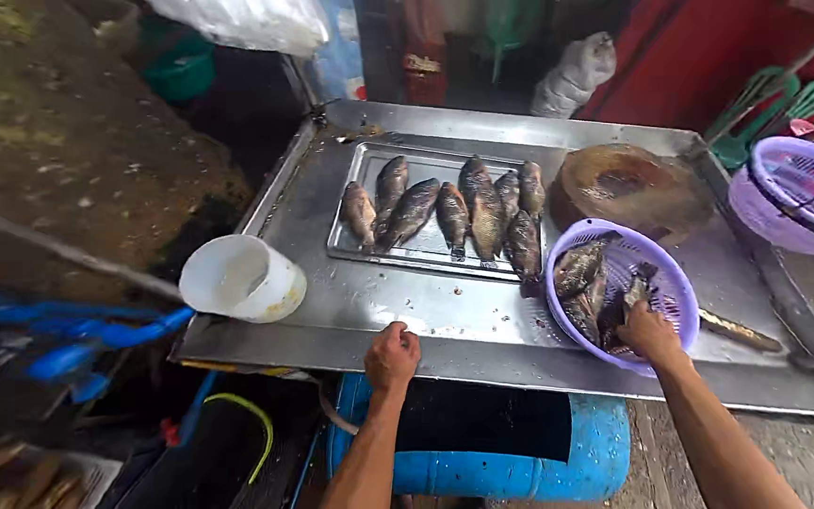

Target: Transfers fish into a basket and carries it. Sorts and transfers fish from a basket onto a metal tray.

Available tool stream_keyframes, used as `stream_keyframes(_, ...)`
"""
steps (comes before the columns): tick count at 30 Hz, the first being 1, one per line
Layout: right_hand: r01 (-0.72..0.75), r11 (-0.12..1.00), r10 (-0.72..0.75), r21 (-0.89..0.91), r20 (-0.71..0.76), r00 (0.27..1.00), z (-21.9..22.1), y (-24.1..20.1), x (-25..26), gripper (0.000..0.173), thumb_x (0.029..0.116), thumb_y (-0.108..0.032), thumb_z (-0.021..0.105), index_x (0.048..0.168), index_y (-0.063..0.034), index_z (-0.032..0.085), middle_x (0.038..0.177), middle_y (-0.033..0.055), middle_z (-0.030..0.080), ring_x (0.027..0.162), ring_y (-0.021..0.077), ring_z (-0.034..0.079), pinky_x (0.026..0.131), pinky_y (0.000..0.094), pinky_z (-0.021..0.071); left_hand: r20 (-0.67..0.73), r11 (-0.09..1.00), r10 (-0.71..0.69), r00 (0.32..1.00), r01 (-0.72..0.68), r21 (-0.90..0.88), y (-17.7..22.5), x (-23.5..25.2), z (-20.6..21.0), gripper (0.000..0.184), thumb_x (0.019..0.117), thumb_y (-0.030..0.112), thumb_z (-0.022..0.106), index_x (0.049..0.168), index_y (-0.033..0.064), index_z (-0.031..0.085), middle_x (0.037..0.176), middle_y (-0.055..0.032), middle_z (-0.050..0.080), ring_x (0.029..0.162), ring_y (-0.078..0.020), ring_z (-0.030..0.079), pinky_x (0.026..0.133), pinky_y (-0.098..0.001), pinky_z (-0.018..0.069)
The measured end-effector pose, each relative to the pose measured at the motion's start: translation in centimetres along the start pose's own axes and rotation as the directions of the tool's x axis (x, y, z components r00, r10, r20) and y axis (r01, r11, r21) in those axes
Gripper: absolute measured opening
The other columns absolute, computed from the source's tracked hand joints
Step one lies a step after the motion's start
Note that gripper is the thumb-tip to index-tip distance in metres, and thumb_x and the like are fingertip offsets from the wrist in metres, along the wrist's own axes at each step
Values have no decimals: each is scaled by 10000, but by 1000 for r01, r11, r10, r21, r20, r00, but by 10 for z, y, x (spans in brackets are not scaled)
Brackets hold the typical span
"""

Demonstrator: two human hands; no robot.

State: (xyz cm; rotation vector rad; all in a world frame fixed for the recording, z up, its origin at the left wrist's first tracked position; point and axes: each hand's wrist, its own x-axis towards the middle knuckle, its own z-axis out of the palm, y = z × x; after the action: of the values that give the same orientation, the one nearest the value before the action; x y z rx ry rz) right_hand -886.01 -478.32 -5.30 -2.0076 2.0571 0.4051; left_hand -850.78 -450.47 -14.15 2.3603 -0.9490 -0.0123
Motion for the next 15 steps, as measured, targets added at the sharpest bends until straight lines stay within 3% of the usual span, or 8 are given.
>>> stream_keyframes(5,19,1000,-19,-22,-38,999,-1,5,10,794,828,-175,767,1486,41,379,1302,383,572,1192,568,582,913,735,477,-3,1000,-20,1000,20,-7,0,2,-1,248,910,190,612,1043,36,754,860,-126,752,800,-318,742,701,-535,589)
stream_keyframes(10,30,944,-15,329,-47,999,-16,13,24,536,893,-180,746,1327,75,562,1219,360,620,1163,525,597,970,732,440,-35,1000,1,999,-2,-25,-3,2,2,240,894,203,611,990,44,763,844,-117,753,789,-301,746,686,-513,595)
stream_keyframes(12,-3,840,15,542,-18,1000,-10,11,24,485,910,-146,749,1312,65,578,1190,319,644,1091,446,642,937,659,495,-54,999,12,998,-14,-37,-4,2,4,238,883,205,613,971,46,766,836,-111,752,780,-291,745,683,-498,597)
stream_keyframes(15,-59,573,36,818,47,998,5,5,26,351,991,-123,626,1308,-1,536,1025,144,636,802,202,648,692,406,574,-89,998,31,996,-35,-46,-5,4,6,236,876,205,607,947,52,772,833,-96,753,770,-276,744,673,-466,601)
